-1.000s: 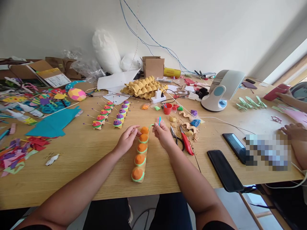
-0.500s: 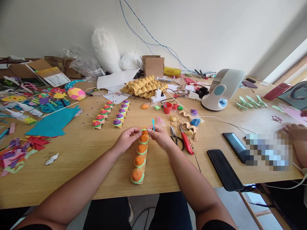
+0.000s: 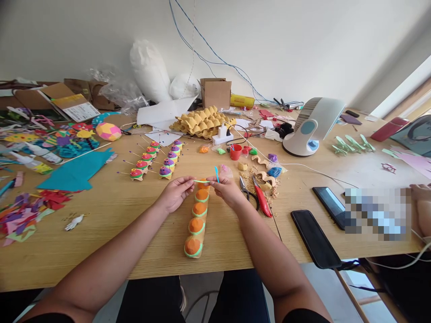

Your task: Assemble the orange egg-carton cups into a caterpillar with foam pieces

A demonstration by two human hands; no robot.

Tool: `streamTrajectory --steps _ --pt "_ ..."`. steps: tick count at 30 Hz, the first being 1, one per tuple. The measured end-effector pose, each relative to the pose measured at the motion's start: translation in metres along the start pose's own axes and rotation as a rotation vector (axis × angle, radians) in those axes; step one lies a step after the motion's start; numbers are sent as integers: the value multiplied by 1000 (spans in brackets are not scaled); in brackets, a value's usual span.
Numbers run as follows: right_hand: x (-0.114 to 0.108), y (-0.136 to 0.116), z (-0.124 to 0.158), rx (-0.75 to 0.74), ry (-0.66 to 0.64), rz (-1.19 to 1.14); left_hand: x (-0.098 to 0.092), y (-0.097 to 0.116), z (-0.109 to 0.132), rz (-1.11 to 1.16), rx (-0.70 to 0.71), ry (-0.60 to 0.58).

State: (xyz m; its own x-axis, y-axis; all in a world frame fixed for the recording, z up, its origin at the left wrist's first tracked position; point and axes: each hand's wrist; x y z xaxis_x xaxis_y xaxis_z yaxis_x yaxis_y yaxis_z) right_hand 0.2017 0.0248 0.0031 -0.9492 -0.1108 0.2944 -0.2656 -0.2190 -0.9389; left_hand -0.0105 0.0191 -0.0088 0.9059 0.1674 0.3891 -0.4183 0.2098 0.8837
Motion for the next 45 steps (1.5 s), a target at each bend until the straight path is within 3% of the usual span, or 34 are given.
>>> streamTrajectory --steps 6,21,31,45 --pt "-1 -1 -2 -78 93 169 -2 -7 -3 -138 106 11" --pt "-5 12 -11 -170 67 417 -6 -16 -9 -301 188 15" --pt "-9 20 -18 -201 60 460 -10 -21 -12 -392 259 3" --pt "-12 17 -18 -306 63 638 -16 -25 -16 -517 369 -6"
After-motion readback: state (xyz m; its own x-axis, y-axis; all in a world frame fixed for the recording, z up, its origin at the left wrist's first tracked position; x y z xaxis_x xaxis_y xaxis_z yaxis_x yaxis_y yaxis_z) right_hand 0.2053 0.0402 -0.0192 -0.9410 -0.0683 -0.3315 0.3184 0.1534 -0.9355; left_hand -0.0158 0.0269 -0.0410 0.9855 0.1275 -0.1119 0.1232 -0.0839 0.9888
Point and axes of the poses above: each hand's wrist, its own z-axis away from the middle knuckle, its own x-axis out of the palm, y = z × x, and after that the axes turned 10 degrees about y, right-handed
